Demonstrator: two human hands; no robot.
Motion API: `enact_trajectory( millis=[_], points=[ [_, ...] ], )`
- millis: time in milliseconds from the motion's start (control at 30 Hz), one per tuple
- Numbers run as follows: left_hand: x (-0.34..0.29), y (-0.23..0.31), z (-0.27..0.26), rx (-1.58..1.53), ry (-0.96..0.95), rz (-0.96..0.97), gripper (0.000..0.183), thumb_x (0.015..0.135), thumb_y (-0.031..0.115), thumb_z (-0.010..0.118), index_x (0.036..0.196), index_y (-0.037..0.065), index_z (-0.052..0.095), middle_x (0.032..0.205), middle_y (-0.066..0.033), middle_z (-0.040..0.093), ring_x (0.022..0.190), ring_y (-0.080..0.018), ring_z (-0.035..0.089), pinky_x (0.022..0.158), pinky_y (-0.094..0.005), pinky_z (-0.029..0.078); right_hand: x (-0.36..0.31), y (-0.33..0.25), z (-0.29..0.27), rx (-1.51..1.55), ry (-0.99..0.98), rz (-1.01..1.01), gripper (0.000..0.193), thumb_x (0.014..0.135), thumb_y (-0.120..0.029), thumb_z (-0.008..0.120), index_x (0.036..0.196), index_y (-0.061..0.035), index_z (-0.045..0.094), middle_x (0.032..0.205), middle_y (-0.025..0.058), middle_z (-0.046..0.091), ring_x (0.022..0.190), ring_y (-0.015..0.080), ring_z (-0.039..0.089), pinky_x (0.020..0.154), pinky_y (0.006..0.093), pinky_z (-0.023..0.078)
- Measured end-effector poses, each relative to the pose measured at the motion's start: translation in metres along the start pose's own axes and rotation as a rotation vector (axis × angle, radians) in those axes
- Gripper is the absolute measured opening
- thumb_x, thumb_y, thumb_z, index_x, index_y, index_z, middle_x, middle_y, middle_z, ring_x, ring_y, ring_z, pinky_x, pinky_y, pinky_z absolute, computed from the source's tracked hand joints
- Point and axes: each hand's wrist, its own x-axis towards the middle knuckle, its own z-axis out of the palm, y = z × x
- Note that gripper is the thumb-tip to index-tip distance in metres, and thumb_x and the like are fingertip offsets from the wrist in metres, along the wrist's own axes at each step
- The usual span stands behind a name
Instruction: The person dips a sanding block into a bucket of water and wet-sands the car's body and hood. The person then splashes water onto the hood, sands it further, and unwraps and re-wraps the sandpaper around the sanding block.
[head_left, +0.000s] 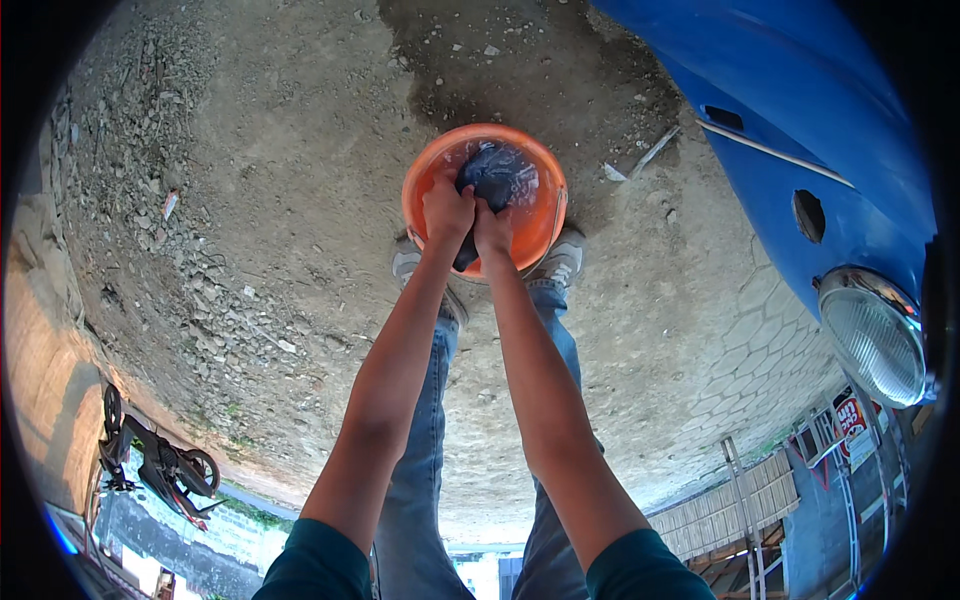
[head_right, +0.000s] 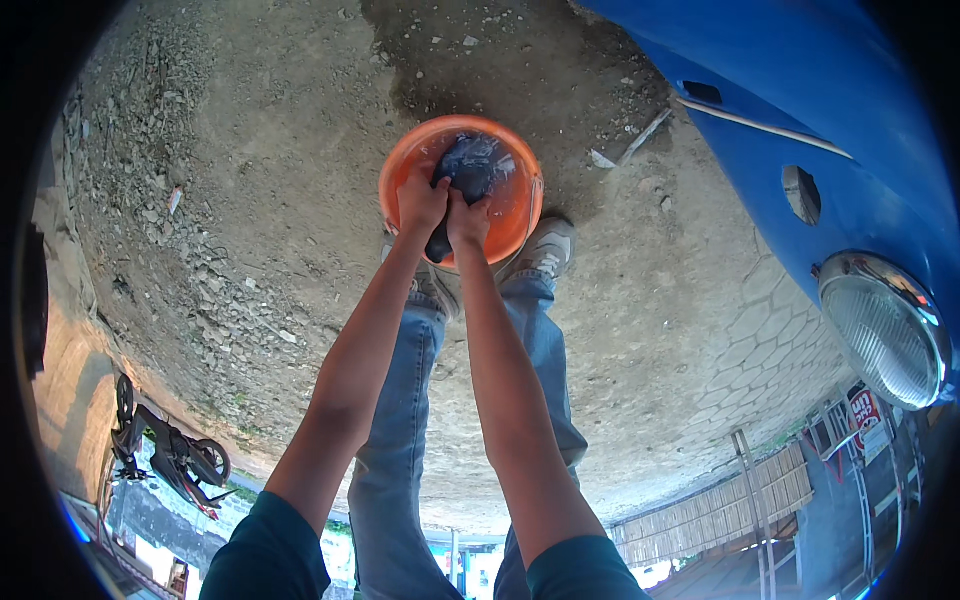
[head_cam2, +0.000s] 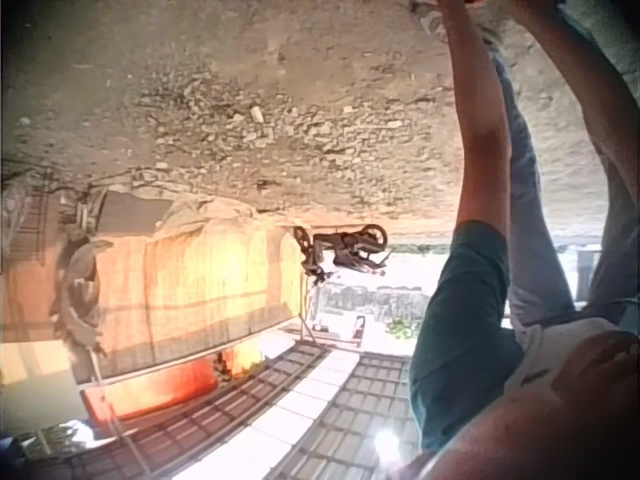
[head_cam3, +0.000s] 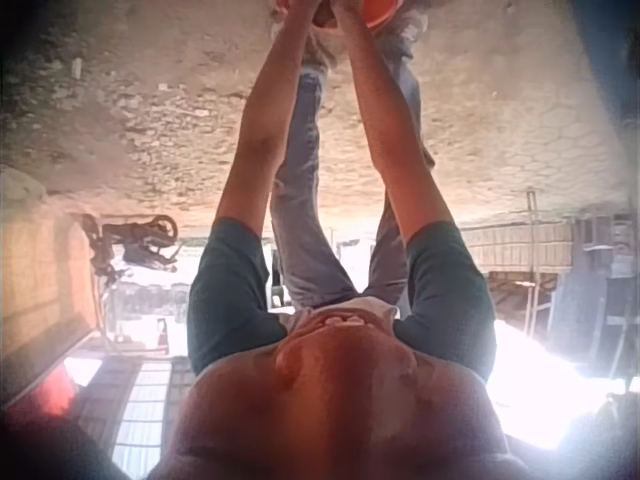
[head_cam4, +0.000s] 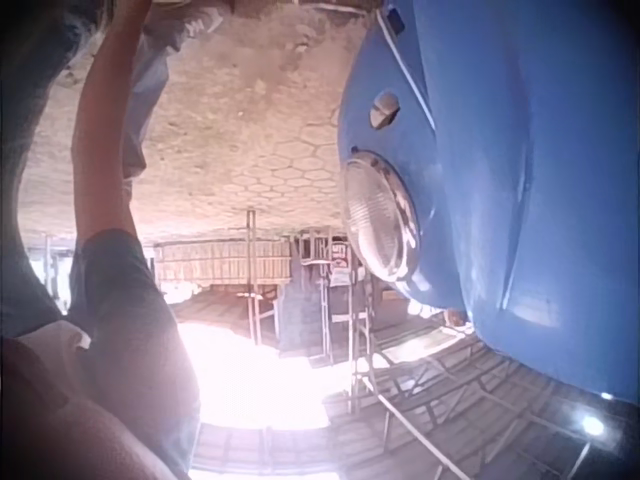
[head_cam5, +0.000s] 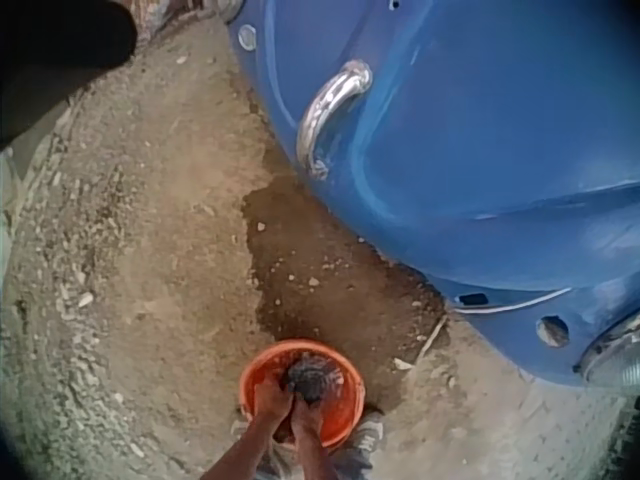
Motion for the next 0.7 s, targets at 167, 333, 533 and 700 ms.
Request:
enact_trajectory(
  millis=[167,333,533,700],
  points=[
    [0.006,-0.008,-0.012,0.020,-0.062,0.155,0.034,0.087,0.014,0.070,0.118,0.001,0.064,0.104,-0.0224,0.072,0.098,-0.0373,0.070,0.090,-0.0455,0.053,0.005,-0.015,0.004,0.012,0.062,0.076,0.095,0.087,-0.067,0.055,0.144,0.0071,0.033,0.132,0.0358,0.056,0.123,0.0484,0.056,0.106,0.0509,0.044],
    [-0.009,-0.015,-0.042,-0.066,-0.321,0.065,0.037,0.088,0.007,0.065,0.124,0.000,0.061,0.105,-0.0212,0.072,0.100,-0.0343,0.071,0.087,-0.0422,0.054,0.001,-0.031,0.002,-0.082,0.130,0.209,0.087,0.091,-0.067,0.050,0.139,0.0045,0.038,0.130,0.0324,0.059,0.121,0.0464,0.059,0.104,0.0535,0.046],
    [-0.008,-0.033,-0.047,-0.003,-0.410,0.225,0.049,0.088,0.005,0.060,0.137,0.003,0.054,0.103,-0.0213,0.072,0.097,-0.0318,0.071,0.086,-0.0392,0.054,-0.009,-0.036,0.018,-0.166,0.146,0.315,0.077,0.093,-0.065,0.048,0.136,-0.0013,0.040,0.123,0.0274,0.065,0.114,0.0441,0.064,0.094,0.0551,0.050],
    [-0.016,0.023,-0.027,-0.108,-0.865,-0.077,0.063,0.091,0.014,0.051,0.153,0.013,0.040,0.113,-0.0199,0.069,0.100,-0.0273,0.071,0.081,-0.0390,0.057,0.041,0.021,0.000,-0.130,0.123,0.196,0.071,0.094,-0.069,0.044,0.128,-0.0067,0.049,0.109,0.0218,0.069,0.100,0.0360,0.069,0.082,0.0502,0.054]
  ],
)
